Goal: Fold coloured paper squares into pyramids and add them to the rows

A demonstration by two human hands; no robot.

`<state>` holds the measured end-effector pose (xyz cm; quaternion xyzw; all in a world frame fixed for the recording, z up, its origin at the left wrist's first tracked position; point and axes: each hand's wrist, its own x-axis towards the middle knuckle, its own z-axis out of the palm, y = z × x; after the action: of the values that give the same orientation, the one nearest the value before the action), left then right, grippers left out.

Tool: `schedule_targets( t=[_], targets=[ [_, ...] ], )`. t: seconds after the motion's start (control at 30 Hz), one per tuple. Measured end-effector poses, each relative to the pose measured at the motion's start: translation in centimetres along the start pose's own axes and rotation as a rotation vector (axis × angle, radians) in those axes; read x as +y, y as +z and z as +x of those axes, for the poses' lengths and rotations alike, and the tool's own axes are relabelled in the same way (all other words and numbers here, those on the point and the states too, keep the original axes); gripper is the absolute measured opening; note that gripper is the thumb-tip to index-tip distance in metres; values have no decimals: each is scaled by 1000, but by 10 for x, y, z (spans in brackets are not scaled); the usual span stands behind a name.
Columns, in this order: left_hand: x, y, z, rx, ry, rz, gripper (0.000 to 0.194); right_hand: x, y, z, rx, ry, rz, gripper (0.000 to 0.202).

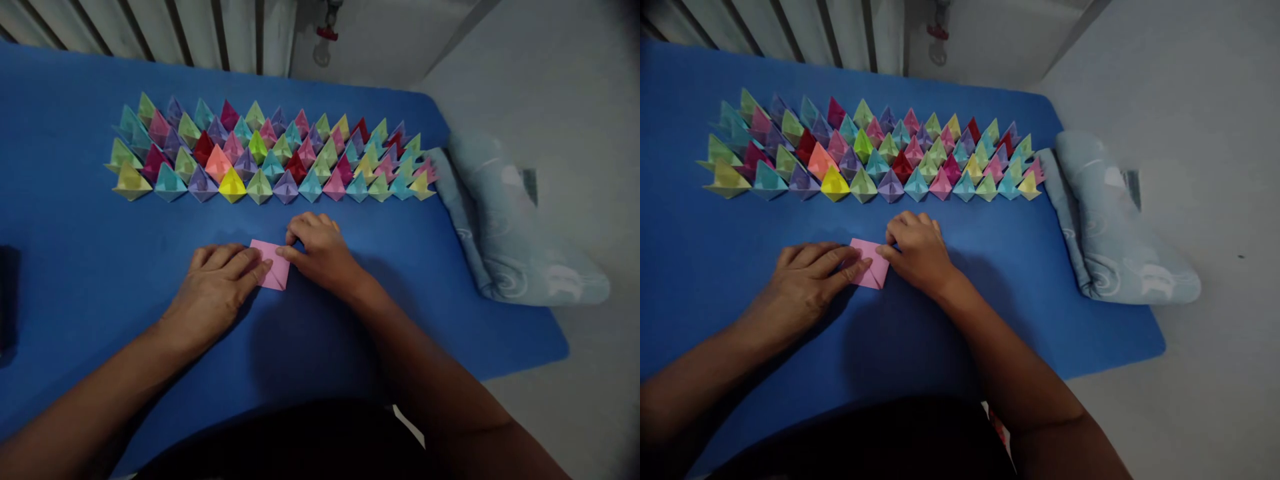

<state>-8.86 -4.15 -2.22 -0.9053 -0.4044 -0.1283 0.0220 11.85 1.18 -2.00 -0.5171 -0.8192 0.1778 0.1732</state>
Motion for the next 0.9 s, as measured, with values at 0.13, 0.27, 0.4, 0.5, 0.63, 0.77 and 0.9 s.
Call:
schedule_targets(
  t=[0.13, 0.27, 0.4, 0.5, 0.63, 0.77, 0.9],
  targets=[
    [0, -4, 1, -44, 0, 24, 40, -3, 2, -4, 16, 78, -44, 18],
    [-3, -9, -4, -68, 0, -10, 41, -1, 0, -3, -23, 90, -2, 17],
    [-4, -12, -14, -76, -27, -52, 45, 6, -7, -1, -37, 129, 25, 13],
    [-2, -14, -21, -83, -20, -21, 46, 9, -9, 0, -30, 133, 40, 10],
    [2, -15, -21, -77, -24, 17, 41, 8, -7, -1, -18, 122, 35, 7],
    [5, -17, -8, -36, -36, 1, 20, 2, -4, -2, -5, -12, 38, 22],
    [4, -16, 2, -16, -59, -13, 20, 0, -1, -3, -49, -187, 33, 30]
  ],
)
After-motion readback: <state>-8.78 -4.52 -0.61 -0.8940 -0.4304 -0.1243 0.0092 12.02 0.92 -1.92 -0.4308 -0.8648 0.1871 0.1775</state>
